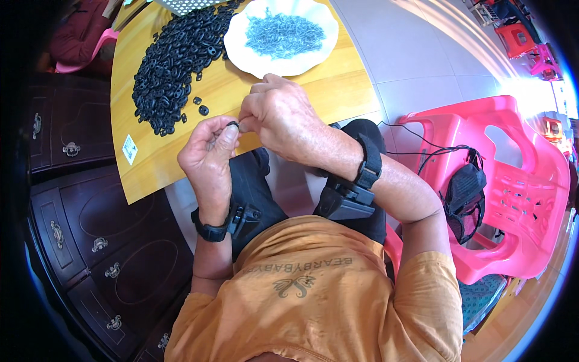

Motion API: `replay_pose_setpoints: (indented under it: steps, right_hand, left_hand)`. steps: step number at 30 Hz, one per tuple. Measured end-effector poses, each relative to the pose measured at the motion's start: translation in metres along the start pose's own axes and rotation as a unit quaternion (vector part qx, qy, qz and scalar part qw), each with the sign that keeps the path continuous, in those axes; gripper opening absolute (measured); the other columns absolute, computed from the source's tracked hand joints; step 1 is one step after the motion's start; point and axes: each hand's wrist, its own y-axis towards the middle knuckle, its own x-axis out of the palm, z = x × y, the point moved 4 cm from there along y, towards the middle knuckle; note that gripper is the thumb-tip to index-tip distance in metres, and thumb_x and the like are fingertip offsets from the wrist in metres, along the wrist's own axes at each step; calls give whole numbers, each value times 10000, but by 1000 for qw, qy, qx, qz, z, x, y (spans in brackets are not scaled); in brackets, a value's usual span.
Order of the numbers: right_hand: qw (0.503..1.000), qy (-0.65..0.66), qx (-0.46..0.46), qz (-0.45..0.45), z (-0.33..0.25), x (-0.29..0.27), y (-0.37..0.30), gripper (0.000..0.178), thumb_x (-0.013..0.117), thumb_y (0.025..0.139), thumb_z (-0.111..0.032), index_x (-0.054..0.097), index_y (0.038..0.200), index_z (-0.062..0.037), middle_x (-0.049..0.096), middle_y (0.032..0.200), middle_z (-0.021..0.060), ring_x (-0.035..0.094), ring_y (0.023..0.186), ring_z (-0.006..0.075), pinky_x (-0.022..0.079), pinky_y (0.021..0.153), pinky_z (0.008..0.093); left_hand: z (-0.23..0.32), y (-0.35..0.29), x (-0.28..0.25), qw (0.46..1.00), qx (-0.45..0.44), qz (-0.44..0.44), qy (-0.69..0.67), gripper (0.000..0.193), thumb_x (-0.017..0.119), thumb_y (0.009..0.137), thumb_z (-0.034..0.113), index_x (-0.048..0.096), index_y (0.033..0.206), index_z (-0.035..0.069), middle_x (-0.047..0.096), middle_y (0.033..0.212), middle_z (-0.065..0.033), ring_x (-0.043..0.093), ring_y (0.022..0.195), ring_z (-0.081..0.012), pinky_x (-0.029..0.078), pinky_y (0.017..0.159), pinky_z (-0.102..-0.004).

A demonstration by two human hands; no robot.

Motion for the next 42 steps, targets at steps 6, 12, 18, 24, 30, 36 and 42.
replay_pose_setpoints:
  steps: [6,12,18,24,30,36,42]
  right_hand:
    - [994,-80,-74,-13,-9,5,2,93,692,626,-33,607,666,-39,512,630,68,493,681,258,418,561,370]
    - [998,-42,-50,-6,-3,15,1,83,686,638,-25,621,690,-33,517,646,68,497,686,259,421,564,367]
    - [995,61,51,-58,4,18,8,107,672,726,-26,646,824,11,602,725,88,569,748,207,464,647,320]
    - [963,181,188,-63,16,22,9,84,626,818,-23,634,875,38,654,799,60,580,751,81,478,709,246]
    - [964,180,187,-58,22,29,13,75,635,791,-16,644,854,23,652,774,65,593,744,97,478,693,252]
    - [996,-10,88,-1,41,31,10,119,655,730,-53,663,846,-27,621,720,97,591,696,223,478,665,319]
    - [994,-111,-17,3,26,24,-15,134,703,668,-81,670,797,-67,575,759,64,513,739,245,451,650,337]
  left_hand:
    - [-4,-2,-3,1000,-5,0,9,87,584,820,-64,600,901,-39,575,797,2,495,702,-50,416,649,-180]
    - [-10,1,-10,998,-51,11,-43,57,557,848,-33,589,896,-36,577,768,-25,496,625,-67,409,551,-194]
    - [-19,9,-19,980,-114,13,-162,72,569,858,10,583,903,-45,601,771,-67,518,610,-97,424,541,-214]
    - [-22,12,-27,963,-152,26,-219,102,578,859,31,589,922,-49,619,780,-96,553,621,-124,450,558,-241]
    - [-30,12,-28,965,-151,26,-212,121,577,859,35,588,935,-57,625,791,-106,560,624,-130,456,560,-248]
    - [-39,22,-31,980,-127,76,-136,129,580,858,42,587,936,-60,627,799,-112,586,656,-137,483,545,-240]
    - [-38,23,-31,982,-109,83,-132,161,591,853,44,574,963,-71,624,829,-132,594,674,-155,490,561,-256]
